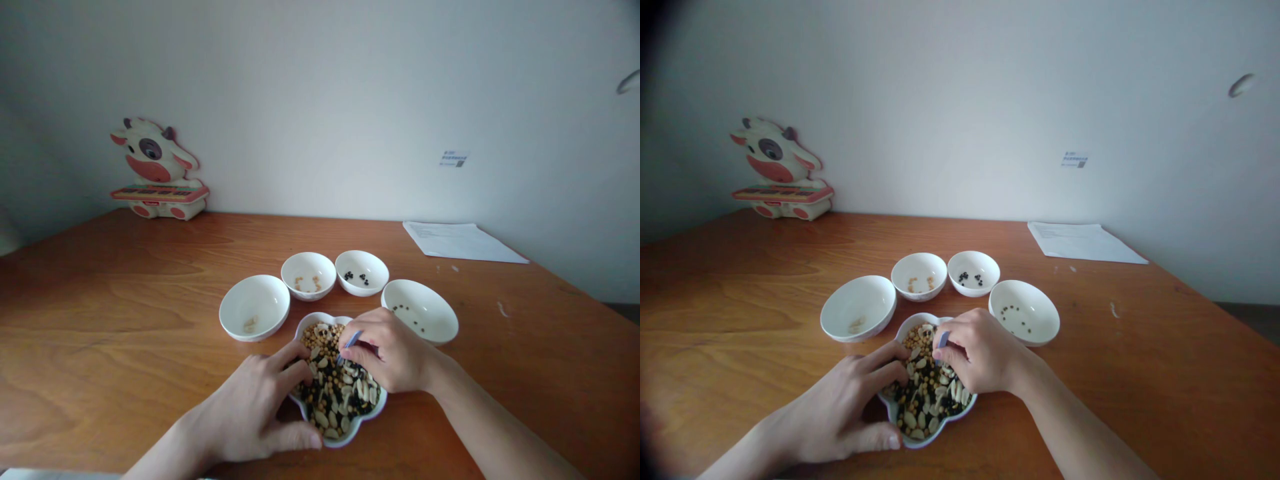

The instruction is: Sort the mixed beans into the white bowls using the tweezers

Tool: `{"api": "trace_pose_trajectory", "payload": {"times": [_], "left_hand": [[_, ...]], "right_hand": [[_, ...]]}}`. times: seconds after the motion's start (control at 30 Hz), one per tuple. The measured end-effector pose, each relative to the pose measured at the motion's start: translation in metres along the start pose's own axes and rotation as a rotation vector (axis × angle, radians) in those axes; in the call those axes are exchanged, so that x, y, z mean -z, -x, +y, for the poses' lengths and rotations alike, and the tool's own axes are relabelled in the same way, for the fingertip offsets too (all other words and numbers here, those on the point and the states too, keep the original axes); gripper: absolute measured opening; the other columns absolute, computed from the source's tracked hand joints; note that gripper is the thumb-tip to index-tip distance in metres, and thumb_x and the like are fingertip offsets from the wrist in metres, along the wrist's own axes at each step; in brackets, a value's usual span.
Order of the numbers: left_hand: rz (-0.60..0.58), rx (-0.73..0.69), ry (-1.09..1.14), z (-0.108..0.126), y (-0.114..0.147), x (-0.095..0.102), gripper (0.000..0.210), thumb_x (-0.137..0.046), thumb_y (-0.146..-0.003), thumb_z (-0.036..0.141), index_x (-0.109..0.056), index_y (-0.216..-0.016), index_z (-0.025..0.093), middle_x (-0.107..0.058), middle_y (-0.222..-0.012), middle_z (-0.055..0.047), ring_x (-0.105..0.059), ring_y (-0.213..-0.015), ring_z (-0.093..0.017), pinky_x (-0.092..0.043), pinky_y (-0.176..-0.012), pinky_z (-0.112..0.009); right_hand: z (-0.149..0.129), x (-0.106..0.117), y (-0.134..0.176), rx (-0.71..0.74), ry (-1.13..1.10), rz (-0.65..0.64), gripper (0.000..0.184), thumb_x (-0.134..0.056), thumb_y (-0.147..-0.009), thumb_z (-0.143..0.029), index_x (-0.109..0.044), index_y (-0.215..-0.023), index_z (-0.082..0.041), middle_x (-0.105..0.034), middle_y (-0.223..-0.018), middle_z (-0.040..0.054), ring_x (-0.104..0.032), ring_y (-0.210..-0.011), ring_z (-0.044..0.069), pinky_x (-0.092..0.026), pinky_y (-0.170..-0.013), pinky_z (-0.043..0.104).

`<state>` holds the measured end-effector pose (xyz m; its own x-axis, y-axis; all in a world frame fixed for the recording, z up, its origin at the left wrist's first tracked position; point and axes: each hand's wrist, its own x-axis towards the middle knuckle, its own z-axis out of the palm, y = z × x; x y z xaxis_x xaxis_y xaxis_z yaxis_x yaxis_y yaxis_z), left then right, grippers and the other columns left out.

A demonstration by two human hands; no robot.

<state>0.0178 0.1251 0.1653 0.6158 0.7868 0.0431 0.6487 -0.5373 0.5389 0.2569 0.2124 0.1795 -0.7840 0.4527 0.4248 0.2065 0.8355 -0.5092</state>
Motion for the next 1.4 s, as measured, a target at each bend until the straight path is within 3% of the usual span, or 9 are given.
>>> {"api": "trace_pose_trajectory", "payload": {"times": [0.2,0.53,0.7,0.93,1.13,1.4], "left_hand": [[0.011,-0.02,0.004,0.001,-0.001,0.001,0.051,-0.055,-0.09,0.066,-0.06,-0.108,0.019,-0.059,-0.105,-0.009,-0.064,-0.085,-0.025,-0.055,-0.075,-0.037],[0.05,-0.044,-0.01,0.001,0.0,0.001,0.051,-0.053,-0.09,0.068,-0.06,-0.107,0.02,-0.06,-0.107,-0.01,-0.065,-0.09,-0.026,-0.056,-0.079,-0.037],[0.045,-0.034,-0.009,0.001,0.0,0.001,0.051,-0.054,-0.09,0.068,-0.06,-0.107,0.02,-0.06,-0.108,-0.01,-0.065,-0.091,-0.027,-0.057,-0.08,-0.039],[0.044,-0.041,-0.009,-0.001,0.0,0.0,0.052,-0.052,-0.091,0.069,-0.058,-0.106,0.02,-0.06,-0.108,-0.01,-0.065,-0.089,-0.027,-0.057,-0.079,-0.038],[0.04,-0.053,-0.003,-0.004,-0.001,-0.002,0.051,-0.051,-0.091,0.069,-0.058,-0.106,0.02,-0.059,-0.11,-0.01,-0.065,-0.087,-0.025,-0.056,-0.078,-0.036],[0.046,-0.054,-0.007,-0.001,0.0,0.0,0.05,-0.051,-0.092,0.068,-0.058,-0.107,0.02,-0.06,-0.109,-0.009,-0.065,-0.087,-0.025,-0.055,-0.078,-0.036]], "right_hand": [[0.0,-0.001,0.0,0.031,0.01,0.026,0.017,-0.056,-0.09,-0.018,-0.066,-0.076,-0.016,-0.07,-0.066,0.0035,-0.063,-0.057,0.016,-0.045,-0.057,0.028],[-0.006,0.012,-0.001,0.028,-0.087,0.211,0.02,-0.056,-0.09,-0.019,-0.064,-0.072,-0.016,-0.068,-0.063,0.0023,-0.058,-0.054,0.013,-0.043,-0.053,0.025],[0.002,0.027,0.007,-0.129,0.015,0.327,0.024,-0.055,-0.091,-0.024,-0.063,-0.07,-0.017,-0.061,-0.056,-0.0003,-0.053,-0.047,0.012,-0.038,-0.048,0.024],[0.027,0.055,0.025,-0.268,0.266,0.549,0.027,-0.057,-0.091,-0.031,-0.062,-0.068,-0.018,-0.061,-0.058,0.0009,-0.054,-0.051,0.014,-0.039,-0.052,0.026],[0.037,0.069,0.032,-0.363,0.406,0.584,0.029,-0.056,-0.088,-0.033,-0.061,-0.063,-0.018,-0.061,-0.054,0.0006,-0.055,-0.048,0.014,-0.04,-0.051,0.026],[0.04,0.065,0.029,-0.5,0.491,0.554,0.032,-0.055,-0.082,-0.038,-0.062,-0.058,-0.017,-0.059,-0.048,0.0017,-0.053,-0.043,0.015,-0.034,-0.047,0.026]]}}
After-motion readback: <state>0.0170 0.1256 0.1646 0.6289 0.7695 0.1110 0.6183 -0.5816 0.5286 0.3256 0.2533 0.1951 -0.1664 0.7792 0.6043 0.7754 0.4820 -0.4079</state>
